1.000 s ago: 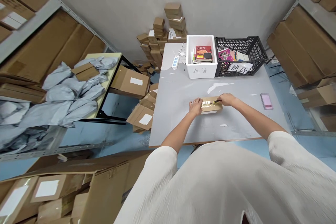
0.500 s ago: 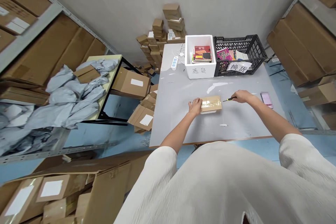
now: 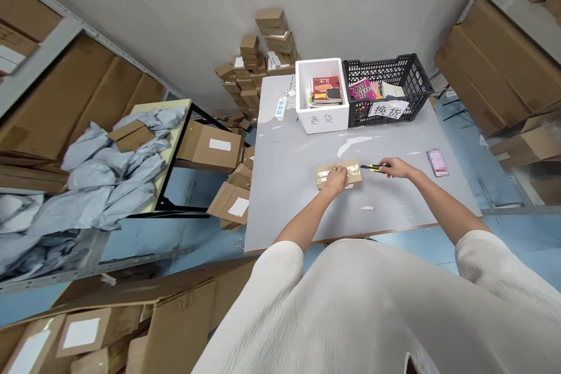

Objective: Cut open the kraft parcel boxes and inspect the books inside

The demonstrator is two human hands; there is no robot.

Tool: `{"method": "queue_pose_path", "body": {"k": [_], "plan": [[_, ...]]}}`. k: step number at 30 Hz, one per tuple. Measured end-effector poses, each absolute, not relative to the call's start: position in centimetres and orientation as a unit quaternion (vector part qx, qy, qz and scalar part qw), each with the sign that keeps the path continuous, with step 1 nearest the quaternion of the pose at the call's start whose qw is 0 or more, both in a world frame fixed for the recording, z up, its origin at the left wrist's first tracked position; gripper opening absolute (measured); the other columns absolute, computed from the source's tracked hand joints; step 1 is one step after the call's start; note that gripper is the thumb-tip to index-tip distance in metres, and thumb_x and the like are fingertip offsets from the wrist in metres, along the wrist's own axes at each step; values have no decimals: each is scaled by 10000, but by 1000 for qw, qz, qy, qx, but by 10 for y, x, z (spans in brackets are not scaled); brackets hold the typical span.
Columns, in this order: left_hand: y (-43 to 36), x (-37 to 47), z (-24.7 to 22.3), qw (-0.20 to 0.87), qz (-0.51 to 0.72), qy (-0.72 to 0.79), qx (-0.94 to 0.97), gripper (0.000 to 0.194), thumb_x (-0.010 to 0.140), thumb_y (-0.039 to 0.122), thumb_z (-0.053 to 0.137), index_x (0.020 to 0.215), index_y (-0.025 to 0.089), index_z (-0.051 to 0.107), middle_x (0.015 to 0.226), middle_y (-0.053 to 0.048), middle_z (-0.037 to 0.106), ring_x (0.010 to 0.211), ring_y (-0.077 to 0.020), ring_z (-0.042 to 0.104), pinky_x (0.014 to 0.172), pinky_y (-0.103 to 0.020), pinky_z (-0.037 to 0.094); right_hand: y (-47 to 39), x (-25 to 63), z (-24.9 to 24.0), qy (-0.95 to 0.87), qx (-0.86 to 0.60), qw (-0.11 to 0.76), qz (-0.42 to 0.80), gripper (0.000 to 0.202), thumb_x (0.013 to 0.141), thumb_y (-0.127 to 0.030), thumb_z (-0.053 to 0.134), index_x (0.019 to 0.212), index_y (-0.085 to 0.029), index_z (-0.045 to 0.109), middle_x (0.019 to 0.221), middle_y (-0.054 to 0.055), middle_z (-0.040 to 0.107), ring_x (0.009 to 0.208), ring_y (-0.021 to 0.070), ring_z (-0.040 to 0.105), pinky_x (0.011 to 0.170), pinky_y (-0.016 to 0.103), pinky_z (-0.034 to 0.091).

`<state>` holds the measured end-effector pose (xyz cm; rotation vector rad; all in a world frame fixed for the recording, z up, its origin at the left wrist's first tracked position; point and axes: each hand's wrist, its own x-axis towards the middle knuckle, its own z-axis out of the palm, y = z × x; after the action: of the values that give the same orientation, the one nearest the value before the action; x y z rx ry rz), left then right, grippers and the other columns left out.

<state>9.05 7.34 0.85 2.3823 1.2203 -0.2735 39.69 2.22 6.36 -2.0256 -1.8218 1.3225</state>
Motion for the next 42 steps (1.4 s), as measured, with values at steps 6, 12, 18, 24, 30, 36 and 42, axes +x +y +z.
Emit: {"method": "queue_pose_path", "body": {"k": [6, 12, 18, 24, 30, 36, 42], "plan": [[72, 94, 2, 203, -105, 451, 863, 553, 903, 231, 798, 1403, 222, 563, 1497, -183, 565, 1456, -358, 475, 1178, -477, 402, 24, 398, 44, -620, -656, 56, 427, 320, 1000, -400, 661, 1226, -203, 773, 1014, 58, 804, 801, 176, 746, 754, 261, 540], [73, 86, 2, 213, -106, 432, 870, 484, 919, 255, 787, 1371, 258, 614, 1475, -167, 532, 1432, -364, 486, 1180, -478, 411, 34, 396, 36, -697, -640, -18, 323, 394, 1019, -423, 578, 1299, -261, 803, 1110, 59, 826, 964, 232, 711, 762, 275, 466], [74, 80, 3, 222, -113, 433, 866, 497, 908, 253, 796, 1372, 278, 619, 1457, -147, 528, 1399, -352, 493, 1170, -467, 432, 48, 383, 24, -723, -625, -69, 285, 424, 1047, -369, 497, 1350, -280, 780, 1244, 77, 811, 1070, 258, 706, 832, 290, 471], [75, 79, 3, 237, -104, 432, 864, 521, 911, 244, 794, 1394, 270, 602, 1472, -157, 522, 1426, -369, 476, 1169, -480, 442, 43, 381, 17, -690, -623, -38, 367, 380, 1036, -386, 494, 1258, -249, 771, 1140, 62, 802, 978, 222, 691, 824, 269, 493], [74, 79, 2, 240, -101, 435, 862, 548, 906, 268, 826, 1404, 284, 596, 1470, -149, 522, 1419, -366, 479, 1162, -480, 441, 31, 386, 27, -623, -619, -39, 476, 360, 984, -548, 575, 1078, -258, 766, 866, 15, 734, 690, 167, 616, 640, 259, 486], [72, 80, 1, 241, -103, 437, 861, 538, 904, 264, 830, 1390, 277, 600, 1469, -151, 521, 1429, -372, 465, 1159, -481, 460, 21, 392, 28, -624, -605, -20, 494, 446, 917, -635, 696, 1114, -249, 802, 826, 40, 736, 724, 186, 668, 665, 262, 540], [72, 80, -3, 234, -100, 431, 866, 547, 910, 260, 820, 1407, 298, 596, 1480, -143, 510, 1428, -371, 460, 1177, -493, 445, 5, 398, 12, -579, -610, 17, 540, 491, 948, -603, 653, 1249, -235, 780, 920, 55, 764, 776, 189, 673, 671, 255, 537]]}}
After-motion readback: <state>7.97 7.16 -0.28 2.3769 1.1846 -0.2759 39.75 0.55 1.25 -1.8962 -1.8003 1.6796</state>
